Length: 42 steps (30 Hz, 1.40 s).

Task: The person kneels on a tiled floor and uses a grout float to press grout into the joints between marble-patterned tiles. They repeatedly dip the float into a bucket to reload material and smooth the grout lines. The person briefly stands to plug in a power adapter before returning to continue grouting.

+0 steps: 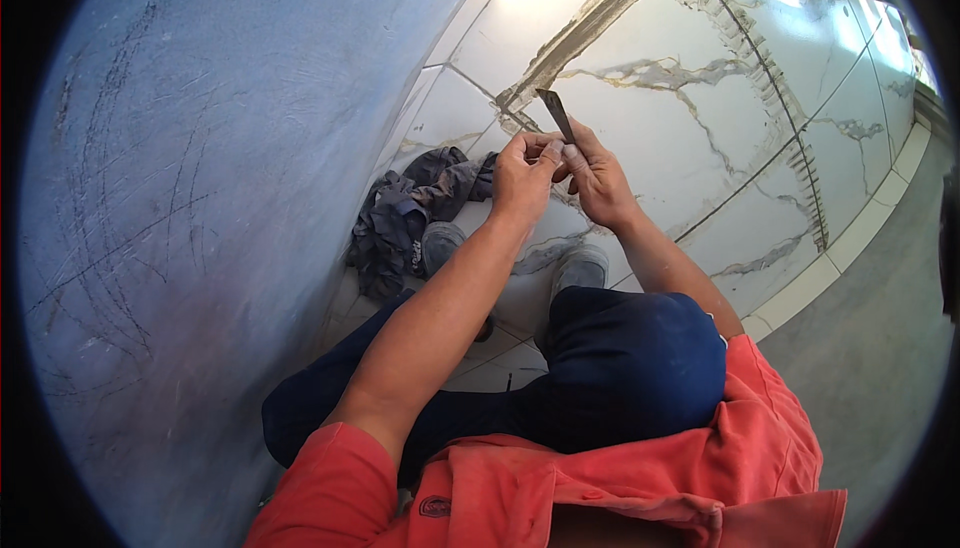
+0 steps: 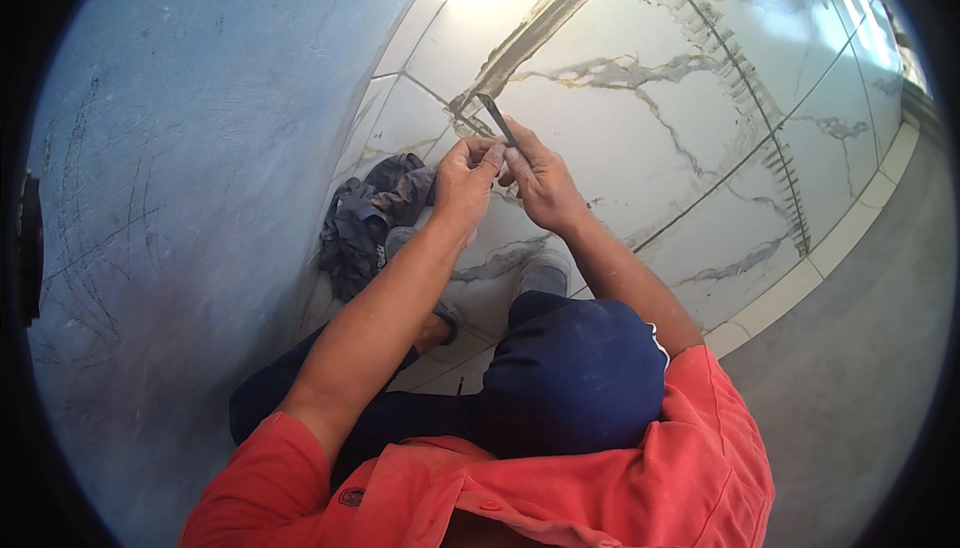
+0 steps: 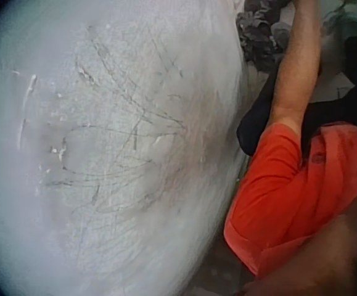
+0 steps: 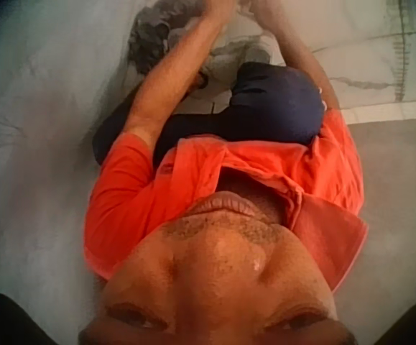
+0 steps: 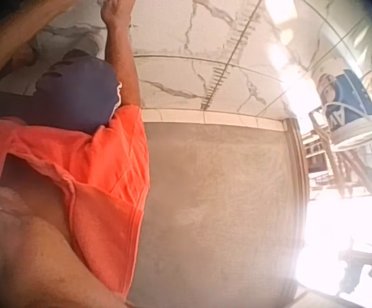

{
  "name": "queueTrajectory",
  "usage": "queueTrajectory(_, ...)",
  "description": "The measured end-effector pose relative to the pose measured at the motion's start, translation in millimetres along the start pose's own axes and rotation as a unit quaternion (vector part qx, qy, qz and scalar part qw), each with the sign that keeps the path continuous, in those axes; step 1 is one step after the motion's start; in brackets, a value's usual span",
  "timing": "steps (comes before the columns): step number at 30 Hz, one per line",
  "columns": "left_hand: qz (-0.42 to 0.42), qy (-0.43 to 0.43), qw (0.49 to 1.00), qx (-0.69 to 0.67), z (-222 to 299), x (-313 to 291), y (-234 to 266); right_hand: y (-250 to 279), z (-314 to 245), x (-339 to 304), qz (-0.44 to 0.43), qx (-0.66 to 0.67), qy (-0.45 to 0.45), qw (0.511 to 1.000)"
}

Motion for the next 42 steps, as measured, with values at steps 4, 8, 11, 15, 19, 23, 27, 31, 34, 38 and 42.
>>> queueTrajectory(4,0.058,-0.25,0.867,0.427,9.5,-8.4,54.7,11.8,-19.0,16.5,0.049,-0.505,0.072,0.859)
queueTrajectory(8,0.093,-0.26,0.767,0.579,-1.4,-13.9,118.6,0.6,-13.1,31.2,0.022,-0.615,0.039,0.788)
queueTrajectory(11,0.103,-0.188,0.724,0.656,-18.1,-6.8,156.5,-7.8,-8.7,37.0,0.001,-0.62,0.039,0.783)
queueTrajectory(15,0.049,-0.157,0.722,0.672,-32.2,-3.2,164.9,-19.5,-0.7,36.6,-0.046,-0.607,0.021,0.793)
queueTrajectory(19,0.034,-0.145,0.727,0.671,-34.6,7.1,162.8,-24.3,6.9,47.1,-0.048,-0.616,0.03,0.786)
queueTrajectory(23,0.02,-0.111,0.725,0.68,-33.1,5.5,166.7,-21.8,10.7,39.1,-0.07,-0.623,0.014,0.779)
queueTrajectory(27,-0.006,-0.067,0.724,0.686,-28.4,6.2,165.1,-16.6,4.2,33.3,-0.073,-0.617,0.01,0.784)
queueTrajectory(31,-0.008,-0.065,0.722,0.689,-26.4,8.5,162.4,-12.0,-1.9,59.6,-0.026,-0.609,0.057,0.791)
queueTrajectory(34,-0.012,-0.054,0.723,0.689,-25.8,7.6,162.2,-9.5,2.9,47.0,-0.05,-0.623,0.013,0.78)
queueTrajectory(38,-0.016,-0.032,0.722,0.691,-21.5,8.8,162.0,-4.1,0.2,45.3,-0.057,-0.619,0.003,0.784)
queueTrajectory(42,-0.016,-0.026,0.721,0.692,-23.3,8.8,159.8,3.1,-2.4,56.7,-0.036,-0.618,0.005,0.786)
Point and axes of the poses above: each hand's wrist, its own x-axis towards the middle knuckle, its own y-axis out of the back of the hand, z = x × y, the point moved 5 cm from there along x, towards the middle knuckle, and after that the axes turned 13 degrees about -x, right-handed, at the moved point
